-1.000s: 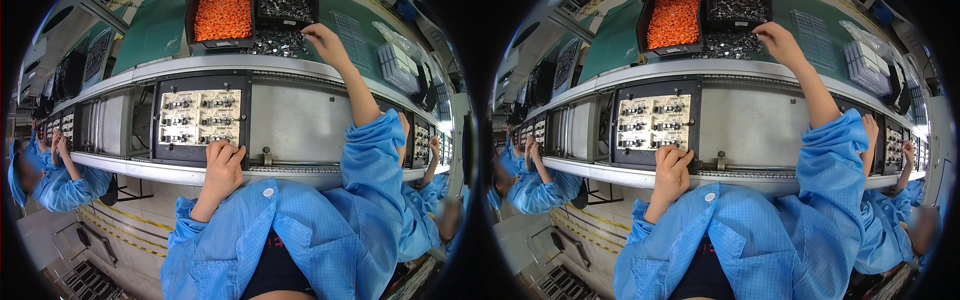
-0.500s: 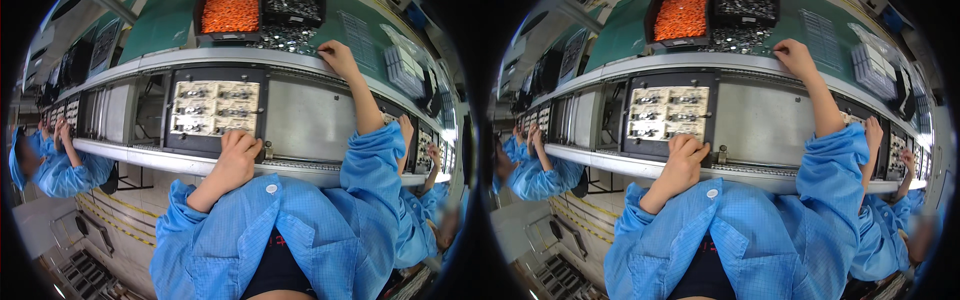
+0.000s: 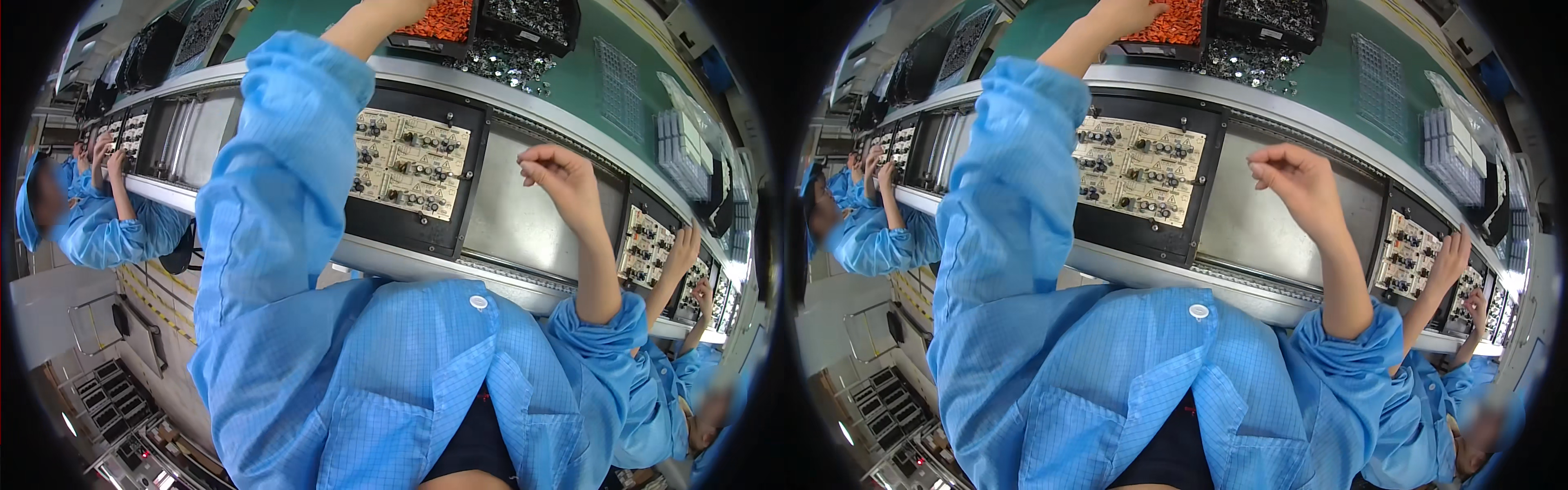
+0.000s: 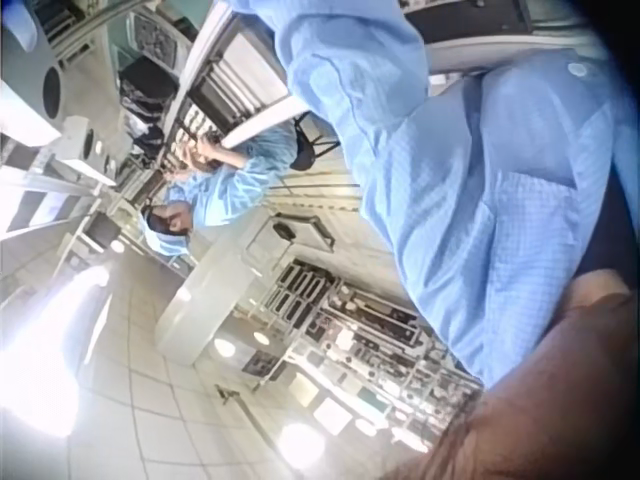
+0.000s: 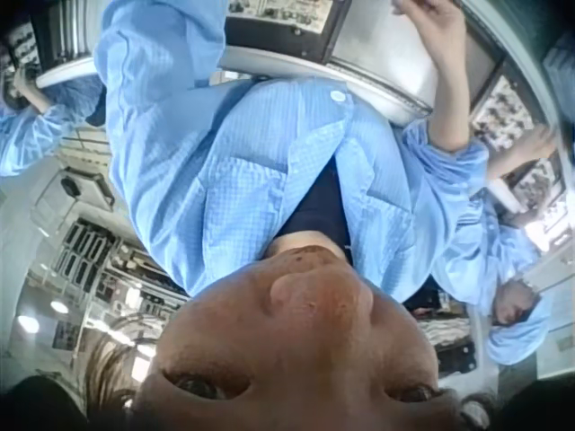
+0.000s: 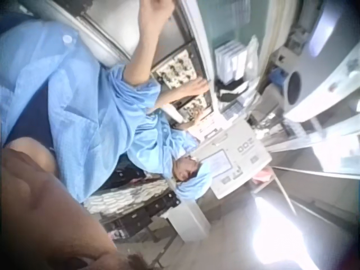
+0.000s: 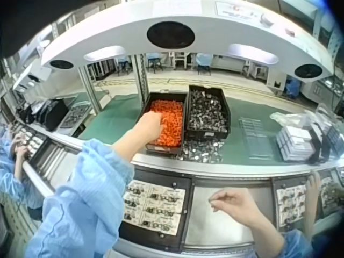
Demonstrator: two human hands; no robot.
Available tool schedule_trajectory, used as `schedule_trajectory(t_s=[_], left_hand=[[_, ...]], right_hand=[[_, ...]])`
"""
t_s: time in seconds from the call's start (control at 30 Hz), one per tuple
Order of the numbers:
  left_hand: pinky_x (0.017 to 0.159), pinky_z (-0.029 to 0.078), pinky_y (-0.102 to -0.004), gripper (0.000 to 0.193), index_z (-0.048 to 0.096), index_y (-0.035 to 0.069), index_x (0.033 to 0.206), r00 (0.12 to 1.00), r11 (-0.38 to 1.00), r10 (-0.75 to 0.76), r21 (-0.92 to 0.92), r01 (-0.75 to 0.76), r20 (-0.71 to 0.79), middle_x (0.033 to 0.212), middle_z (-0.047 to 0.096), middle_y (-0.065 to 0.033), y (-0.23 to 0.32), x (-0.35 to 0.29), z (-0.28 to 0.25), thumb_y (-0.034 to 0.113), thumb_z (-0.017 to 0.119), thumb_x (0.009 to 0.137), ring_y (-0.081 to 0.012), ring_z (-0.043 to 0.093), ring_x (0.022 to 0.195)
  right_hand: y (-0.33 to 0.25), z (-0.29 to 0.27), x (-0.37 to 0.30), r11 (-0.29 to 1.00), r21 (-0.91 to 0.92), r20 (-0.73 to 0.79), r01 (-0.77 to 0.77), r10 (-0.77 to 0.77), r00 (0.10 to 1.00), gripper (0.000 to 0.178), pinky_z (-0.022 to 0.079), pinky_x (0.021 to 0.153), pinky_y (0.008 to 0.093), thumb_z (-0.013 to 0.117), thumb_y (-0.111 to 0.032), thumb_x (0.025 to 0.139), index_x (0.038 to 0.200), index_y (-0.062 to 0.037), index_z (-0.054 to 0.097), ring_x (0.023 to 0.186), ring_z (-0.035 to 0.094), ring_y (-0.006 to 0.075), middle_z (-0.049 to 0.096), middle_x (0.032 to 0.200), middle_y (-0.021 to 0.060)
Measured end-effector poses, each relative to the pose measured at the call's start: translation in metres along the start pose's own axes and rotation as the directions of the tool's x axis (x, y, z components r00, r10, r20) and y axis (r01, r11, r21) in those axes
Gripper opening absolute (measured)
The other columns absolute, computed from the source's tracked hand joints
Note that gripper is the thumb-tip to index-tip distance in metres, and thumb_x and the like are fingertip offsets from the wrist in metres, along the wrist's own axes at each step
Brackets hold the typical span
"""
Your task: Manually placing small electronic components into specified slots on printed circuit boards at an industrial assembly station.
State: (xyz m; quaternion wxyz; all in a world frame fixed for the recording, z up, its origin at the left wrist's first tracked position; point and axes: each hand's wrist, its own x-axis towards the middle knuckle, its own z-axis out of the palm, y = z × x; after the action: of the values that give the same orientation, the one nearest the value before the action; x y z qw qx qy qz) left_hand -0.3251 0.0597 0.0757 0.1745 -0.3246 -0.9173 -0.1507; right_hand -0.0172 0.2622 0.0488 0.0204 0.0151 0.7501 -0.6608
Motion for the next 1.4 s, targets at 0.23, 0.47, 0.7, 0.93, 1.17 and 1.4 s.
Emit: schedule_trajectory(t_s=[0.23,0.47,0.7,0.93,1.17,1.4], left_hand=[[0.082,0.053,-0.0465,0.012,0.07,-0.002,0.082,0.997,0.984,0.032,-0.172,-0.043,-0.064,0.085,0.068,-0.0242,0.006,0.016,0.011,0.008,0.065,0.079,-0.0409,0.066,0.088],[0.082,0.053,-0.0451,0.011,0.071,-0.001,0.083,0.973,0.971,-0.063,-0.238,0.009,-0.221,0.085,0.068,-0.0254,-0.011,0.017,0.018,0.006,0.064,0.077,-0.0402,0.066,0.088],[0.082,0.053,-0.0434,0.012,0.071,-0.002,0.081,0.971,0.964,-0.066,-0.265,0.002,-0.231,0.085,0.068,-0.0257,-0.026,0.017,0.02,0.003,0.061,0.076,-0.0397,0.067,0.088],[0.081,0.053,-0.0415,0.014,0.072,-0.003,0.084,0.98,0.919,-0.125,-0.39,0.057,-0.152,0.086,0.068,-0.0261,-0.014,0.01,-0.001,0.002,0.061,0.076,-0.038,0.068,0.087],[0.076,0.054,-0.0401,0.013,0.073,-0.003,0.085,0.997,0.937,0.019,-0.35,0.01,0.079,0.085,0.069,-0.0249,0.002,-0.012,-0.048,0.003,0.067,0.076,-0.0371,0.069,0.079],[0.068,0.054,-0.0349,0.014,0.069,-0.004,0.091,0.926,0.915,0.102,-0.399,0.055,0.362,0.072,0.067,-0.0136,0.015,-0.08,-0.051,0.007,0.066,0.084,-0.0225,0.067,0.069]], right_hand=[[0.03,0.001,-0.004,0.983,0.173,-0.105,-0.065,0.084,0.991,0.013,0.055,0.074,0.0283,0.064,0.001,0.091,0.103,0.0058,0.067,0.083,0.066,0.015,0.066,0.098,0.0075],[0.017,0.043,0.039,0.862,-0.428,0.021,0.273,-0.293,0.956,0.02,0.056,0.079,0.0307,0.064,0.004,0.087,0.107,0.0023,0.066,0.089,0.068,0.0199,0.065,0.101,0.011],[0.022,0.055,0.061,0.724,-0.625,0.06,0.291,-0.327,0.943,0.028,0.055,0.079,0.0318,0.066,0.005,0.083,0.11,-0.0023,0.063,0.091,0.068,0.0226,0.064,0.098,0.0128],[0.021,0.055,0.064,0.697,-0.657,0.078,0.288,-0.317,0.945,0.028,0.055,0.078,0.0329,0.066,0.004,0.083,0.111,-0.0034,0.063,0.091,0.068,0.024,0.064,0.097,0.0121],[0.02,0.064,0.062,0.532,-0.779,0.126,0.333,-0.387,0.913,0.024,0.055,0.075,0.0343,0.067,0.001,0.084,0.107,-0.0042,0.064,0.085,0.068,0.0248,0.066,0.096,0.0123],[0.042,-0.018,0.095,0.562,-0.821,-0.223,0.105,-0.484,0.846,0.02,0.054,0.073,0.0298,0.066,-0.005,0.087,0.107,-0.0047,0.067,0.079,0.067,0.0204,0.07,0.094,0.0101]])
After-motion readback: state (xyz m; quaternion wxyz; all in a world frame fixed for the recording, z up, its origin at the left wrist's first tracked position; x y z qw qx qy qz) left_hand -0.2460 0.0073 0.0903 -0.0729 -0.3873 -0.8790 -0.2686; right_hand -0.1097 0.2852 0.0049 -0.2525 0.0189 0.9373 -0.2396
